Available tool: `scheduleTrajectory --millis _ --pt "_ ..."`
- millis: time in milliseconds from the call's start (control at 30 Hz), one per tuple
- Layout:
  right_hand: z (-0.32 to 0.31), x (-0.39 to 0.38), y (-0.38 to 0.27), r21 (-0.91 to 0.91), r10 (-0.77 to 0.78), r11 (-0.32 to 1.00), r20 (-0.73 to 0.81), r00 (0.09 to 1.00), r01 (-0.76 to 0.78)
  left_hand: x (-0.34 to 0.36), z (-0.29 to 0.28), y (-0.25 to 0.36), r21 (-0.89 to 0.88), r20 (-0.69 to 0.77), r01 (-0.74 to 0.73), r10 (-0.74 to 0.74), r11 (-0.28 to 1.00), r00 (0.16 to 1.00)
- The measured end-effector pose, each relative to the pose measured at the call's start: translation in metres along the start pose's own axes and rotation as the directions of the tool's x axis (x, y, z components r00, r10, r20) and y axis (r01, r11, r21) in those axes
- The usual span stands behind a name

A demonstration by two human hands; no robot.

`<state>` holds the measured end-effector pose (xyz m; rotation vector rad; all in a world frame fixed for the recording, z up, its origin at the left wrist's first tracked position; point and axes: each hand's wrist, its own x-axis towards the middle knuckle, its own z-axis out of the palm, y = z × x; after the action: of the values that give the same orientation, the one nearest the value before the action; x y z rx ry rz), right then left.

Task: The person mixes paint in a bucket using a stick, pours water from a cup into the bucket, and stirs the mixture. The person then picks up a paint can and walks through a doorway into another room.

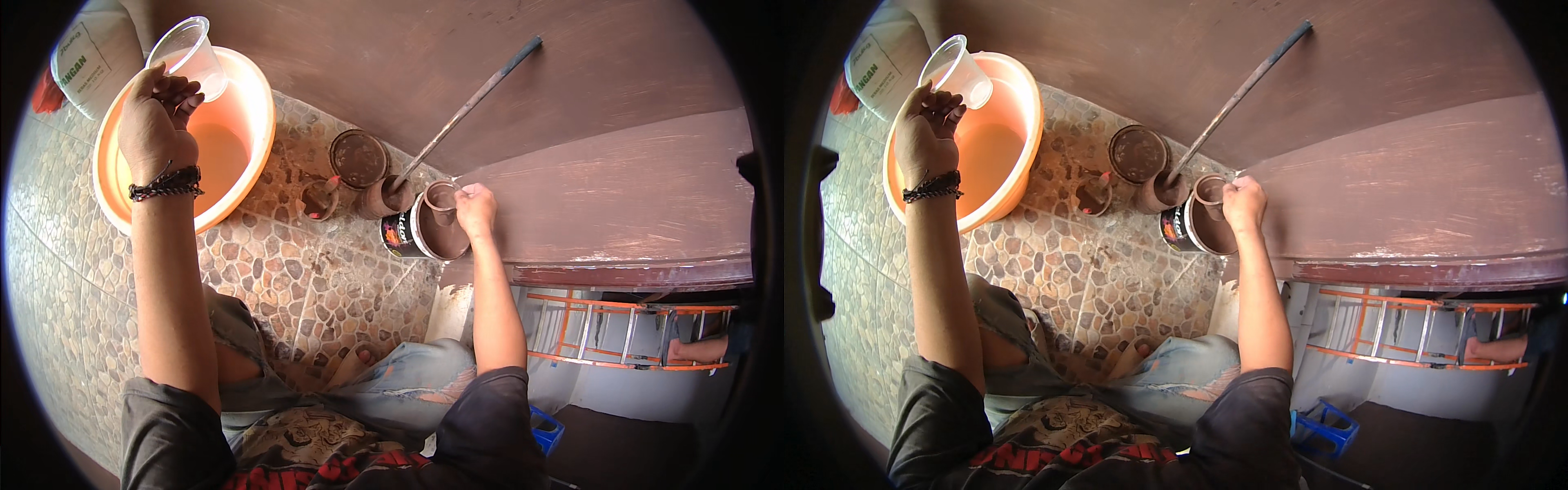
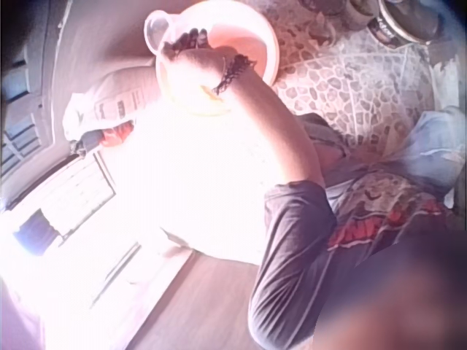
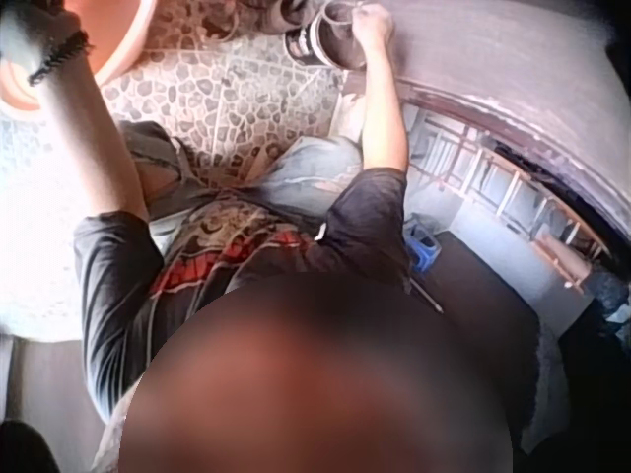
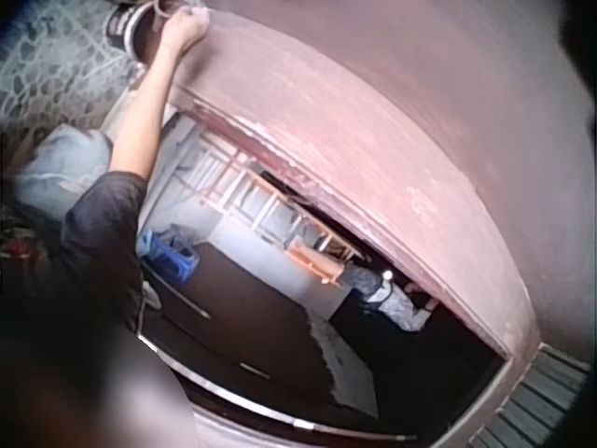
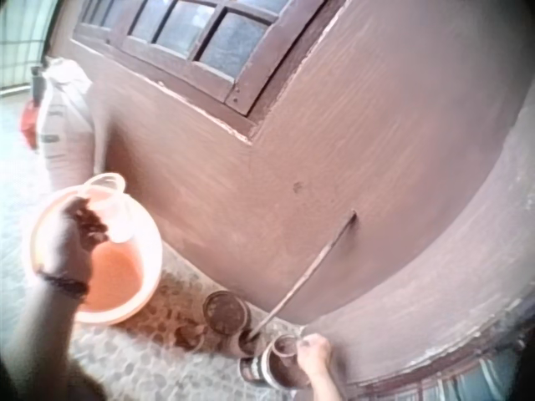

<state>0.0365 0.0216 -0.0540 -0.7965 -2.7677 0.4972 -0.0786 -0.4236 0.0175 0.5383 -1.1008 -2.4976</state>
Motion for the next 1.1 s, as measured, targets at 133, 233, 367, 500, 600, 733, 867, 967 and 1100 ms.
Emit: scheduleTrajectory --millis 133,233,367,500,600,733,867,967,1100 --pt "0.002 -0.001 -0.009 -0.138 -0.084 0.987 0.005 0.996 0.084 0.0 -0.001 0.0 -0.011 0.017 0.01 -0.01 1.0 1.0" --pt "0.005 -0.001 -0.02 -0.208 -0.126 0.969 0.037 0.991 0.131 0.0 0.0 0.0 -0.015 0.004 0.002 -0.002 1.0 1.0" --pt "0.009 -0.001 -0.039 -0.326 -0.184 0.923 0.091 0.979 0.204 -0.001 0.001 0.001 -0.022 -0.005 -0.006 0.006 1.0 1.0" --pt "0.016 0.001 -0.057 -0.339 -0.2 0.909 0.159 0.967 0.243 0.0 0.001 0.002 -0.038 -0.002 -0.001 0.001 0.999 1.0" --pt "0.023 0.002 -0.066 -0.397 -0.195 0.882 0.182 0.964 0.253 0.001 0.001 0.003 -0.043 -0.01 -0.001 0.001 0.999 1.0" --pt "0.029 0.001 -0.073 -0.43 -0.249 0.843 0.219 0.944 0.322 0.001 0.002 0.003 -0.028 -0.029 -0.008 0.007 1.0 1.0" --pt "0.035 -0.006 -0.081 -0.474 -0.338 0.772 0.259 0.905 0.424 0.003 0.002 0.003 -0.029 -0.044 -0.018 0.017 0.999 0.999" --pt "0.043 -0.015 -0.084 -0.497 -0.418 0.707 0.28 0.864 0.503 0.004 0.001 0.003 -0.028 -0.048 -0.015 0.013 1.0 0.999" --pt "0.053 -0.022 -0.083 -0.519 -0.445 0.659 0.315 0.838 0.545 0.005 0.001 0.002 -0.033 -0.059 -0.012 0.01 0.999 0.998"
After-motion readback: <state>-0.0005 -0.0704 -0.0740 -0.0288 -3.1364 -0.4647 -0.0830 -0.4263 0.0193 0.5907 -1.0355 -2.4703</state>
